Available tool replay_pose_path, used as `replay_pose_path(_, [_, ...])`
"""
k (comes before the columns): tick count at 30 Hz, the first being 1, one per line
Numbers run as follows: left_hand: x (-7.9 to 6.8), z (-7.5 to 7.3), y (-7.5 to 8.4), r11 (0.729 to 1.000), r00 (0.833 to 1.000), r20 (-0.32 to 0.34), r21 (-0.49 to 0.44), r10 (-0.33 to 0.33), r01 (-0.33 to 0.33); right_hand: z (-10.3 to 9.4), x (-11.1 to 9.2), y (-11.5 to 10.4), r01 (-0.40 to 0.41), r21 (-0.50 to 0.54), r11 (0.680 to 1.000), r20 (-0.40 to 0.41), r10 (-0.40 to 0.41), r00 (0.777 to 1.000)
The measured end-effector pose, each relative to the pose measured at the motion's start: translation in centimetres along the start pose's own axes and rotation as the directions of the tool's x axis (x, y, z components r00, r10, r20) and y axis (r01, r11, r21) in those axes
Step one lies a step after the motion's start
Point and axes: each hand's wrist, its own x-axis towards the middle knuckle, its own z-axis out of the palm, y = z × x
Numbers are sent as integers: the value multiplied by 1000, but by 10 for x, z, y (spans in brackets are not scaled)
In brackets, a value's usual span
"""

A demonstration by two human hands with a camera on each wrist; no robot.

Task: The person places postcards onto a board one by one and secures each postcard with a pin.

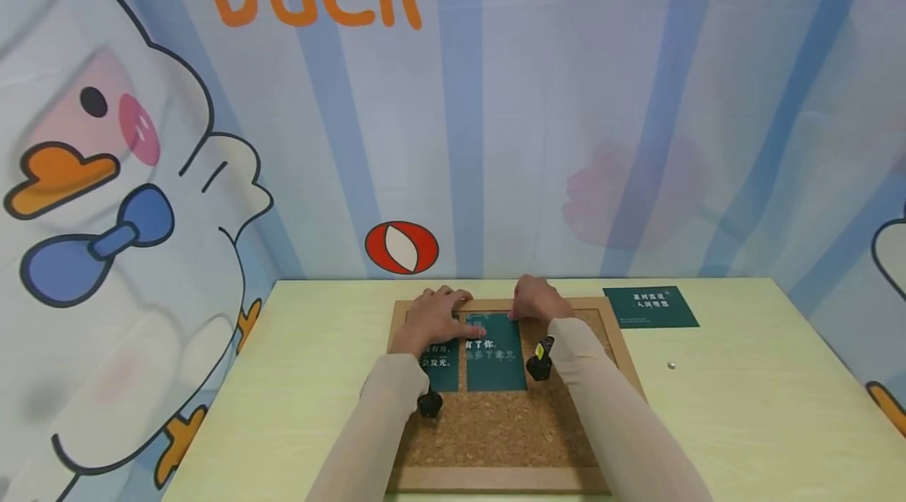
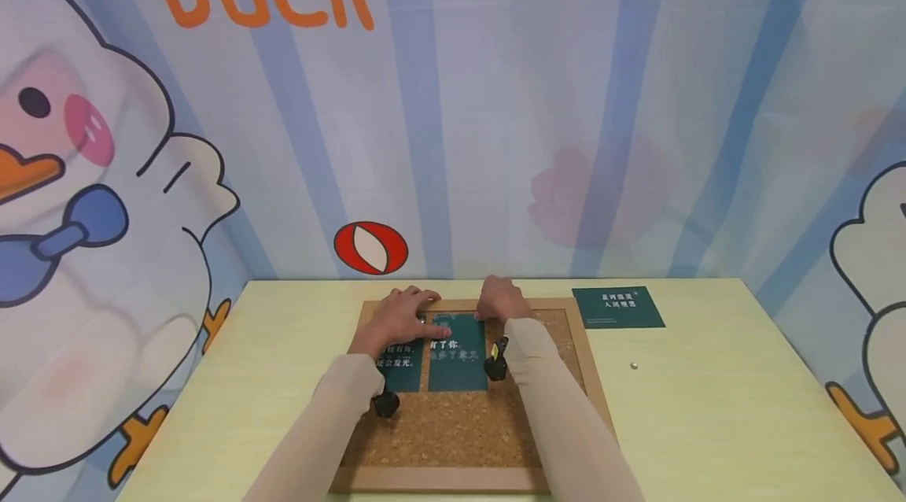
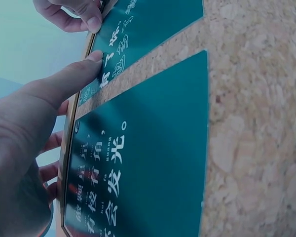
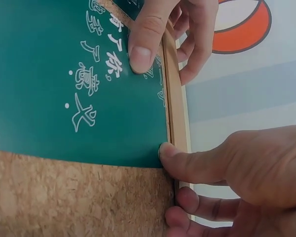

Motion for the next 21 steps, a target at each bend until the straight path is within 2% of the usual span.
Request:
replay_pose_path(15, [1, 4, -3, 1000, 1000, -5, 5, 4, -4, 8, 4, 18, 105, 54, 993, -57, -102, 993])
replay_pose_path(21, [3, 3, -3, 1000, 1000, 2, 2, 7, -7, 0, -3, 22, 145, 72, 987, -51, -141, 989])
